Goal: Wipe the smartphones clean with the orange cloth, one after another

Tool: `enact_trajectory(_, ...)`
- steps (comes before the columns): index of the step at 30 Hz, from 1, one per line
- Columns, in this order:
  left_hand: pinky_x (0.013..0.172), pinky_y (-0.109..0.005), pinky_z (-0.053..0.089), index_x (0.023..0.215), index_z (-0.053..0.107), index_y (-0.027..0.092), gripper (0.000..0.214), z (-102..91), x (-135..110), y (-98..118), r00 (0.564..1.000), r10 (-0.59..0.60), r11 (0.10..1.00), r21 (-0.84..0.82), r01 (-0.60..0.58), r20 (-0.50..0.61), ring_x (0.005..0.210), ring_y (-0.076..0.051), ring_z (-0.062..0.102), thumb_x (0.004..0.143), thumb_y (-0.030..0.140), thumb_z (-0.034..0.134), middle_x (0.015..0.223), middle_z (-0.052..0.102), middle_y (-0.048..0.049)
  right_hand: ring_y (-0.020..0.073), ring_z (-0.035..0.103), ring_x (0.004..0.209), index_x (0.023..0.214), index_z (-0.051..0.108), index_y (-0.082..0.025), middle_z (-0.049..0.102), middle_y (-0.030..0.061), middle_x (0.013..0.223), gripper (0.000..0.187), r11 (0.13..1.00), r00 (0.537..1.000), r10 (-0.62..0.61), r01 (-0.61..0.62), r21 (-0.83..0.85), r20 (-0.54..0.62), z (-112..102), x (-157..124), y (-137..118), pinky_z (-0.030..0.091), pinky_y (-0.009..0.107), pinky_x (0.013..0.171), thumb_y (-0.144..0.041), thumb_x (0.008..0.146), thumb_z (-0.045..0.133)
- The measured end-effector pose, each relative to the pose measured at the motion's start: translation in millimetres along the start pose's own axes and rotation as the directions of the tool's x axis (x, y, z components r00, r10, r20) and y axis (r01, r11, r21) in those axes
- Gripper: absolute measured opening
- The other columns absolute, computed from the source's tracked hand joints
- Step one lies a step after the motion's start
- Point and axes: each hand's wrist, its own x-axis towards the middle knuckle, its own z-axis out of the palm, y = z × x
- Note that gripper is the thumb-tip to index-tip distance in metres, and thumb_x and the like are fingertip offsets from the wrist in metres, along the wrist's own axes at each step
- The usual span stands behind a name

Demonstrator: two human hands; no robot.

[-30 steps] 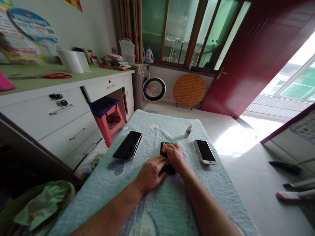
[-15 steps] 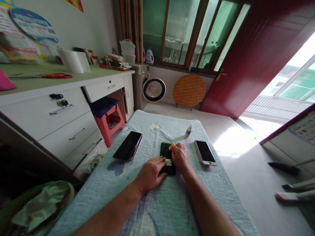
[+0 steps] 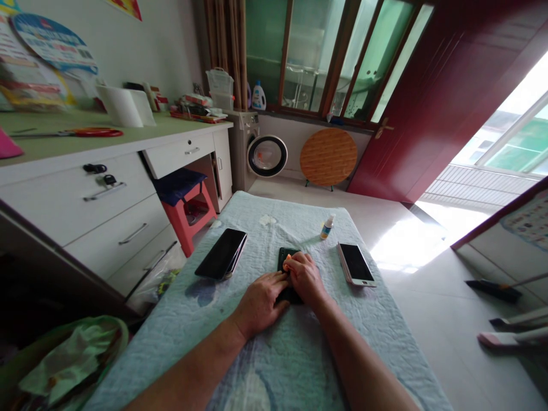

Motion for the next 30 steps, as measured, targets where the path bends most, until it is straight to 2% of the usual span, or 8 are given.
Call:
enact_trajectory(4,0.107,-0.041,0.039,0.117,0.061,0.015,0.042,1.4,-0.7,-1.2,1.0,-0.012,0.999,0.04,0.012,0.004,0.12,-0.026,0.053,0.076,0.022,0.067,0.126,0.06,-0.012,0.0165,0.048,0.085,0.087,0.068,-0.023,0.059,0.0034,0.089,0.026,0.998,0.998,0.056,-0.058,-0.028,-0.042,2.9,7.8,5.5,0.036,0.026,0.079,-0.018,0.093,0.043)
enact_trajectory(9,0.106,-0.042,0.04,0.117,0.061,0.015,0.042,2.1,-1.1,-1.8,1.0,-0.017,0.998,0.061,0.017,0.01,0.121,-0.026,0.053,0.076,0.023,0.067,0.127,0.06,-0.0118,0.0182,0.049,0.086,0.09,0.067,-0.024,0.059,0.0047,0.092,0.025,0.985,0.986,0.149,-0.156,-0.08,-0.08,5.5,14.6,12.8,0.035,0.027,0.08,-0.017,0.092,0.043)
enact_trajectory(25,0.107,-0.041,0.04,0.116,0.062,0.014,0.041,3.4,-1.8,-3.9,1.0,-0.01,0.999,0.053,0.01,0.003,0.122,-0.026,0.052,0.076,0.021,0.068,0.128,0.06,-0.0128,0.0189,0.05,0.088,0.093,0.067,-0.021,0.06,0.0064,0.091,0.025,0.94,0.946,0.298,-0.314,-0.136,-0.128,6.2,17.2,20.9,0.034,0.026,0.082,-0.015,0.09,0.042)
enact_trajectory(30,0.106,-0.043,0.04,0.116,0.061,0.016,0.041,4.3,-1.9,-4.9,1.0,-0.009,0.999,0.049,0.009,0.005,0.122,-0.026,0.052,0.076,0.022,0.068,0.129,0.059,-0.0122,0.0188,0.05,0.087,0.093,0.066,-0.021,0.06,0.0064,0.09,0.026,0.94,0.945,0.305,-0.319,-0.121,-0.117,6.9,16.7,24.5,0.034,0.026,0.082,-0.015,0.089,0.041)
